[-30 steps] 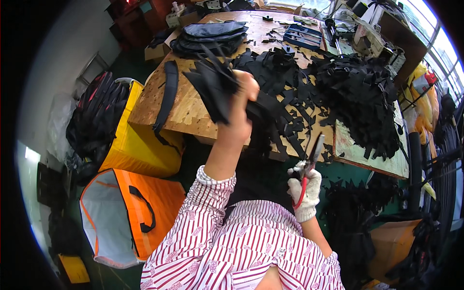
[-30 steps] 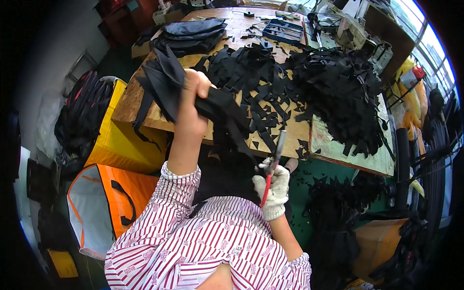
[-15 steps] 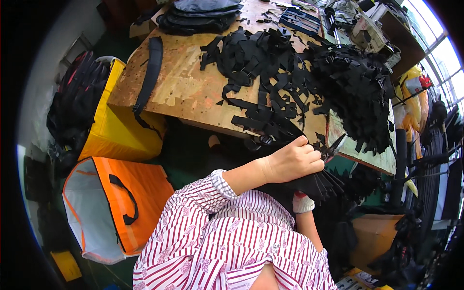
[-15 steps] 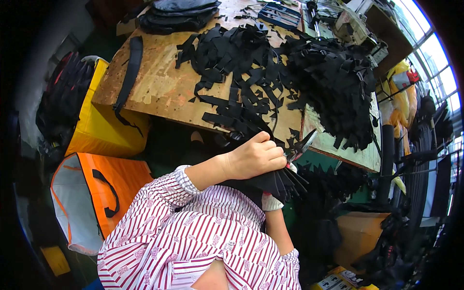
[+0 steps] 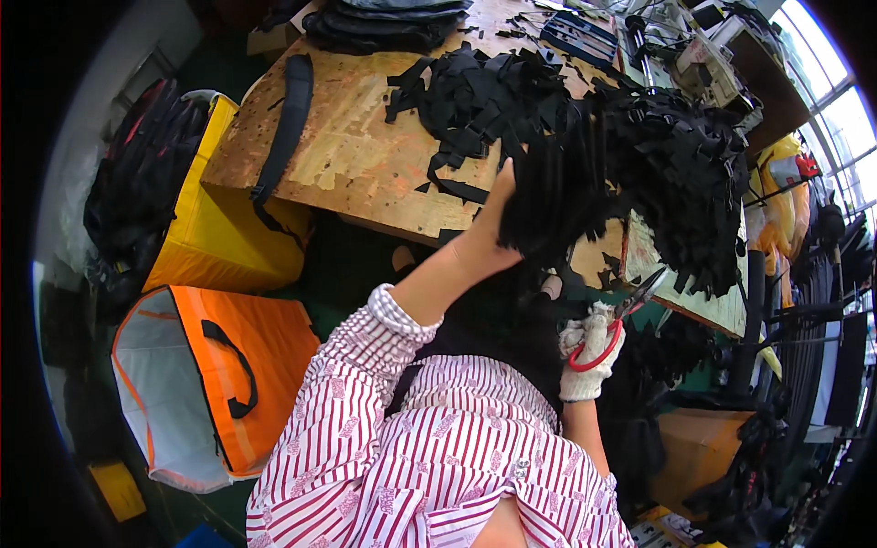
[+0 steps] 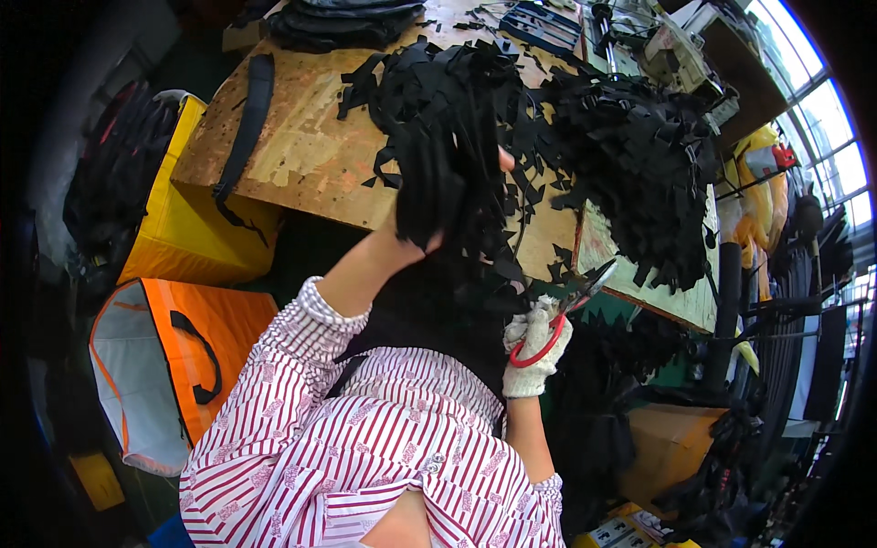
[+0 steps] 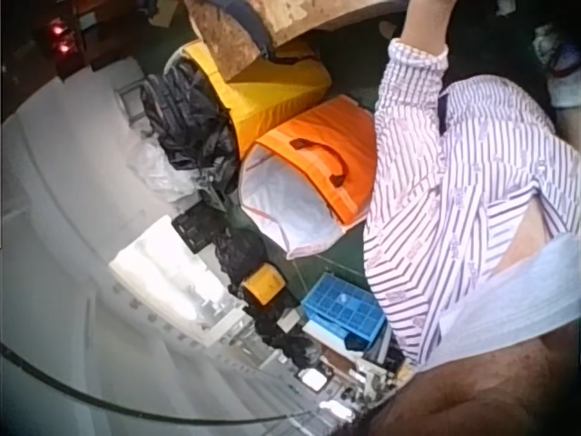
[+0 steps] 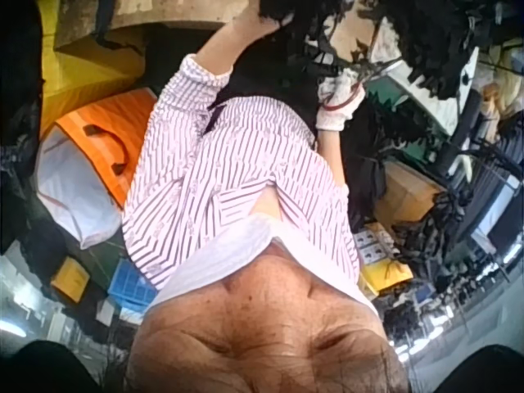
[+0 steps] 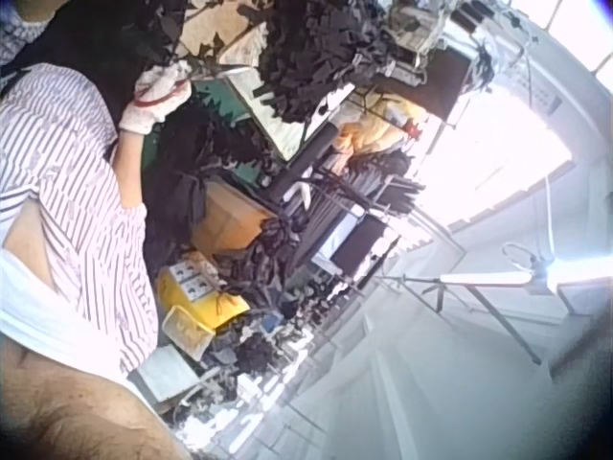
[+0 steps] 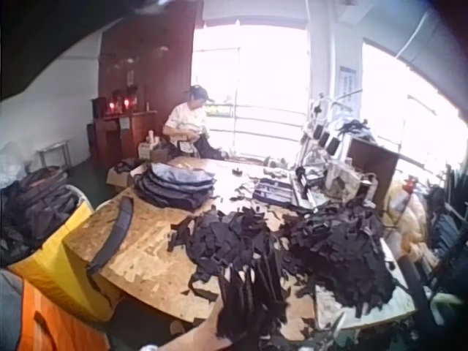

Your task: The person trims several black leather straps using shears, gathering them into a bundle and placing them onto a pile on a wooden table.

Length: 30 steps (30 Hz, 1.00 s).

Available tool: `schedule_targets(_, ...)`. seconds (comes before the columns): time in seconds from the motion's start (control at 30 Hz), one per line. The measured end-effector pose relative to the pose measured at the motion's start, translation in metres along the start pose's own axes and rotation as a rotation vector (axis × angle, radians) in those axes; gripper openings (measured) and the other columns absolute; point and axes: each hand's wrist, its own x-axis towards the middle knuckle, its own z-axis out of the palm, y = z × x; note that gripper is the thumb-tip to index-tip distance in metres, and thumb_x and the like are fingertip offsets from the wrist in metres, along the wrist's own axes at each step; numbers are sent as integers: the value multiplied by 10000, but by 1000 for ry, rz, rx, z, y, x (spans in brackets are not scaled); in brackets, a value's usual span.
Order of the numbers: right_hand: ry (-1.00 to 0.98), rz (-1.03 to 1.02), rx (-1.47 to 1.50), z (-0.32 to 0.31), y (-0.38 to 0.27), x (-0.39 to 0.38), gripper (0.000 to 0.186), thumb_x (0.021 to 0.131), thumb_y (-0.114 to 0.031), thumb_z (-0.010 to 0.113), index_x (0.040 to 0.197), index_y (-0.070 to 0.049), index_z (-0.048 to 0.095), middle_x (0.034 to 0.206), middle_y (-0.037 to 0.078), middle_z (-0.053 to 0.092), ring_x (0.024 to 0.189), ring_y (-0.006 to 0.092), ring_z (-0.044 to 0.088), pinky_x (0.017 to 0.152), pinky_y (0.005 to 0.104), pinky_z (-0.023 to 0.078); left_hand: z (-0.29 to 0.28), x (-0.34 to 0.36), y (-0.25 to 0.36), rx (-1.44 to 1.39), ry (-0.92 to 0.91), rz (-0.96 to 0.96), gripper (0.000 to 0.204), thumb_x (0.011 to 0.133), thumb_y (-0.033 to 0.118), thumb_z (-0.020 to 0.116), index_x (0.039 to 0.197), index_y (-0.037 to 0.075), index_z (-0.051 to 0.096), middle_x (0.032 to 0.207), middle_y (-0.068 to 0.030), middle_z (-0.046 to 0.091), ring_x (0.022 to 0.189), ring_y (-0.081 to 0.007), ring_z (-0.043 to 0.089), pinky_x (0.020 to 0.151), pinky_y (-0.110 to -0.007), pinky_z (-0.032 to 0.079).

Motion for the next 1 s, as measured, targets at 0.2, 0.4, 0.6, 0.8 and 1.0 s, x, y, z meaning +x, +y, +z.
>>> schedule_targets(0.2,-106,7,68,3,-1,-4,102,837,-61,542,936,-58,519,672,49,563,449,74,457,368,181,335,-21,23,-28,-1288,-117,-395,297,853,192,610,1127,78,601,1086,-36,614,987,-184,594,874,-322,457)
schedule_targets(0.4,-206,12,26,-4,5,-2,101,842,-72,552,939,-68,524,691,47,581,464,67,461,381,171,337,-48,41,-25,-1086,118,-248,160,865,61,558,1018,60,602,772,-52,619,673,-170,609,690,-286,491)
schedule_targets(0.6,-160,-14,95,-11,1,-4,89,852,-78,550,938,-71,525,681,40,571,463,67,459,388,168,347,-83,94,-38,-1822,77,-384,145,903,196,580,878,56,556,689,7,502,604,-105,480,577,-269,382)
schedule_targets(0.8,-107,-57,77,-31,-3,3,115,852,-86,573,951,-95,514,667,28,555,433,79,466,371,186,349,-78,102,-17,-1114,-116,-315,181,889,176,601,926,12,534,692,-41,474,605,-151,516,580,-275,416)
schedule_targets(1.0,-48,-56,186,-38,-7,-2,149,852,-94,616,904,-120,480,655,9,539,451,82,485,380,192,388,-48,113,-27,-328,92,58,171,860,183,647,859,19,598,809,-64,588,724,-139,562,634,-260,447)
